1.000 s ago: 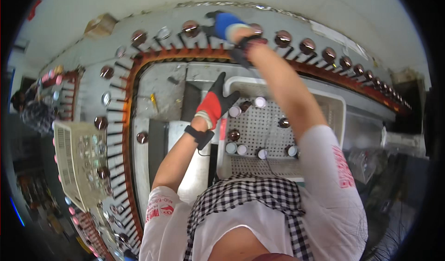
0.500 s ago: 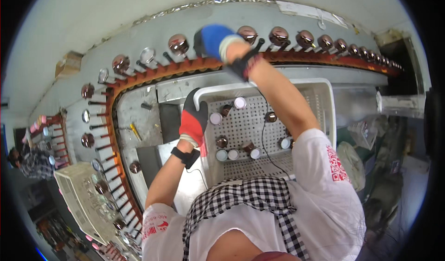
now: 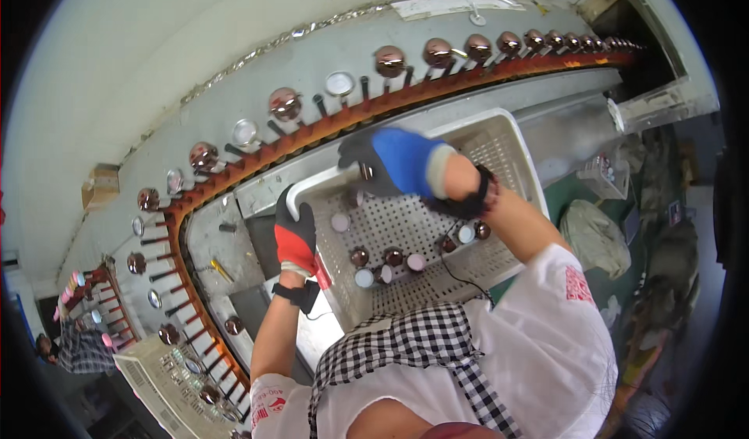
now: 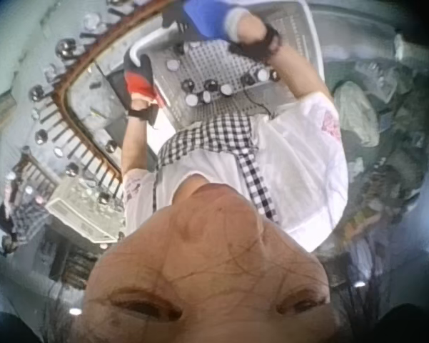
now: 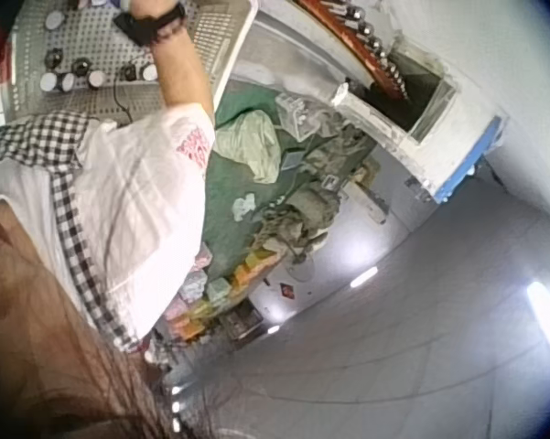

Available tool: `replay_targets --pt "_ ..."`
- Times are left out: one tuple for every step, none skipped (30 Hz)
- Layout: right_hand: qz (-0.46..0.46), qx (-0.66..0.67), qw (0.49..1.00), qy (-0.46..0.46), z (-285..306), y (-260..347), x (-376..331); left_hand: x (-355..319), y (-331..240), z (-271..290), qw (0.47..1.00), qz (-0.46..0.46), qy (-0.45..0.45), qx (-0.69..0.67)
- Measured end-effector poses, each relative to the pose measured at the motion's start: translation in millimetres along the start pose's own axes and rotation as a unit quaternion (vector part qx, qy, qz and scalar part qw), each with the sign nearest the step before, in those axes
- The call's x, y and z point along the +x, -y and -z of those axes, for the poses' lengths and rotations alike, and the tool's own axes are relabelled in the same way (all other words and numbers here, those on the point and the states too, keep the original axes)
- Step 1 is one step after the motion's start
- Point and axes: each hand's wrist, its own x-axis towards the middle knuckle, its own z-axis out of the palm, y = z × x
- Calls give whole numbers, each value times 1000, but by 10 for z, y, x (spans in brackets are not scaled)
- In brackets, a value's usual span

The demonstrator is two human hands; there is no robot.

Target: Unloading small round plastic components from a rotating industrial machine and placing them into a plastic basket.

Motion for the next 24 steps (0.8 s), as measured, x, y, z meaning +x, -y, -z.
replay_targets --pt "85 46 990 -105 113 -25 -165 5 -239 -23 999 53 9 -4" --pt "-37 66 992 -103 293 -222 -106 45 -195 -57 999 49 8 4" --pt "-158 85 979 -96 568 -462 72 70 -165 -23 999 48 6 9" --pt "-70 -82 955 -276 597 -1007 234 121 -244 -57 999 27 21 28" --pt "-115 -122 952 -256 678 -1460 277 186 -473 -108 998 54 30 29" --pt "-261 14 949 -173 643 -1763 309 247 -513 -166 997 59 39 16" --pt "-324 36 943 -66 639 -1865 508 309 -489 -132 997 67 39 12" --pt "-251 -32 966 -52 569 -1882 463 360 -473 -148 997 66 40 13" --pt "-165 -95 981 -33 468 -1685 463 374 -429 -119 997 70 21 13" --pt "-160 -88 982 41 496 -1366 403 407 -413 -86 997 71 3 12" --pt "-162 -87 976 112 616 -1059 257 479 -408 -103 998 66 1 11" --pt "-78 -18 997 16 694 -868 42 492 -423 -126 998 68 1 2" --pt "6 51 996 -80 787 -807 -104 525 -458 -188 998 69 4 -9" --pt "-18 55 993 -100 917 -1010 21 560 -497 -234 998 66 2 -10" --pt "-169 -15 985 -39 1205 -1212 218 578 -579 -286 998 69 3 -12" --pt "-134 -101 976 -141 1332 -1591 375 615 -678 -367 997 69 8 -16" --pt "-123 -201 941 -244 1355 -2178 400 701 -797 -524 998 60 20 -22" --pt "-225 -133 951 -167 1391 -2445 469 753 -827 -612 998 42 27 -25" --pt "-337 -24 939 -72 1415 -2591 522 756 -876 -657 999 29 31 -25" --pt "-320 17 946 -57 1351 -2672 419 780 -926 -739 999 31 33 -21" --pt "-290 66 954 -37 1271 -2555 422 802 -959 -775 999 39 26 -16" --pt "-239 -11 970 -44 1209 -2399 335 811 -1001 -838 999 46 19 -13" --pt "-186 -86 977 -56 1128 -2136 191 799 -1027 -845 999 50 8 -4" --pt "-133 -65 985 -90 1054 -1786 -65 855 -1054 -892 999 50 -3 1"
